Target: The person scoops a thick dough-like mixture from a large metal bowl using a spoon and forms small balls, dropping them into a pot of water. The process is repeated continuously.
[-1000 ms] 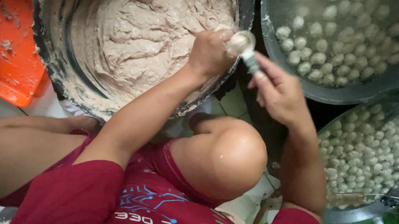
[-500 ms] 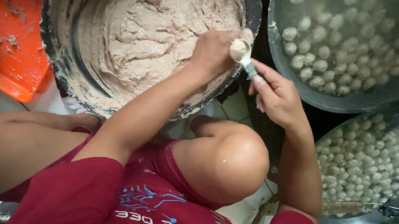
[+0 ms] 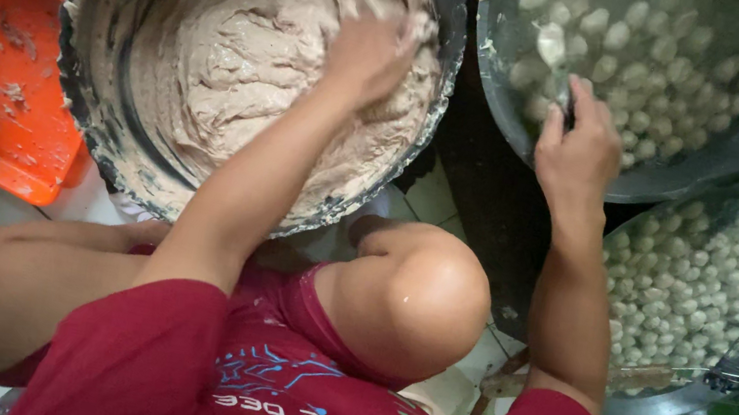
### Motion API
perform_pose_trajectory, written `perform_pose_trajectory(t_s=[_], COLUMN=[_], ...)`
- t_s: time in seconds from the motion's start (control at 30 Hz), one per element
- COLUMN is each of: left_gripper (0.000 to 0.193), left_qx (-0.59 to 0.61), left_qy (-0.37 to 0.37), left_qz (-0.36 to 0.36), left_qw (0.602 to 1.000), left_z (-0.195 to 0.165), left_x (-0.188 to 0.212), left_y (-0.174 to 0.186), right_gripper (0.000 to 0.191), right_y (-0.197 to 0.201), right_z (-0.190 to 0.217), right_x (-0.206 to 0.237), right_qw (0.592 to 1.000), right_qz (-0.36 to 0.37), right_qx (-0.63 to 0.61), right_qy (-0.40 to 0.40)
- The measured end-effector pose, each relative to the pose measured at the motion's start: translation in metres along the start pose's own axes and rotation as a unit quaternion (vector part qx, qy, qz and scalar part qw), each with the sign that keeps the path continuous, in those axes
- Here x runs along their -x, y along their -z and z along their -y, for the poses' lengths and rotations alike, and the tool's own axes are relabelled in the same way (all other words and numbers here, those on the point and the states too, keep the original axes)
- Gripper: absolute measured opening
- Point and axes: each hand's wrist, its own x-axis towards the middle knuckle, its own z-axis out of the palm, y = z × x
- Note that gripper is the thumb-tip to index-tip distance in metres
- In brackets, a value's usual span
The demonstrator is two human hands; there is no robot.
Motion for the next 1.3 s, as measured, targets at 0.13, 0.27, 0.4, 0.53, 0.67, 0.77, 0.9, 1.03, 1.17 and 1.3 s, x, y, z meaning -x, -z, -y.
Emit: perform_pose_trajectory(t_s=[0.13,0.27,0.4,0.53,0.67,0.77,0.9,1.03,1.17,1.3], left_gripper=[0.035,0.016,0.011,0.011,0.012,0.014,0.019,0.015,0.017,0.019], left_qx=[0.074,0.191,0.192,0.137,0.154,0.182,0.236,0.196,0.151,0.047], left_qy=[-0.147,-0.309,-0.316,-0.332,-0.313,-0.277,-0.246,-0.275,-0.218,-0.168], left_qz=[-0.183,-0.284,-0.302,-0.293,-0.275,-0.284,-0.282,-0.295,-0.271,-0.282], left_qw=[0.969,0.888,0.879,0.886,0.896,0.9,0.897,0.894,0.925,0.943], left_z=[0.007,0.014,0.013,0.013,0.009,0.006,0.001,-0.003,0.0,0.014], left_x=[0.032,0.042,0.035,0.034,0.037,0.04,0.04,0.034,0.036,0.041], left_y=[-0.024,-0.041,-0.053,-0.06,-0.06,-0.059,-0.062,-0.063,-0.062,-0.063], right_gripper=[0.03,0.036,0.041,0.041,0.043,0.043,0.045,0.047,0.048,0.049], right_y=[0.008,0.01,0.011,0.012,0.014,0.021,0.02,0.01,0.006,0.007], right_z=[0.022,0.05,0.067,0.072,0.064,0.051,0.046,0.058,0.061,0.048], right_x=[0.006,0.018,0.027,0.03,0.026,0.02,0.023,0.031,0.032,0.025], right_qw=[0.987,0.918,0.938,0.91,0.884,0.967,0.986,0.946,0.871,0.885], right_qz=[0.027,0.213,0.203,0.275,0.277,0.152,0.101,0.199,0.299,0.25], right_qx=[-0.155,-0.274,-0.28,-0.306,-0.349,-0.202,-0.127,-0.254,-0.366,-0.365], right_qy=[-0.037,-0.192,-0.027,-0.06,-0.142,-0.044,0.031,0.024,-0.135,-0.145])
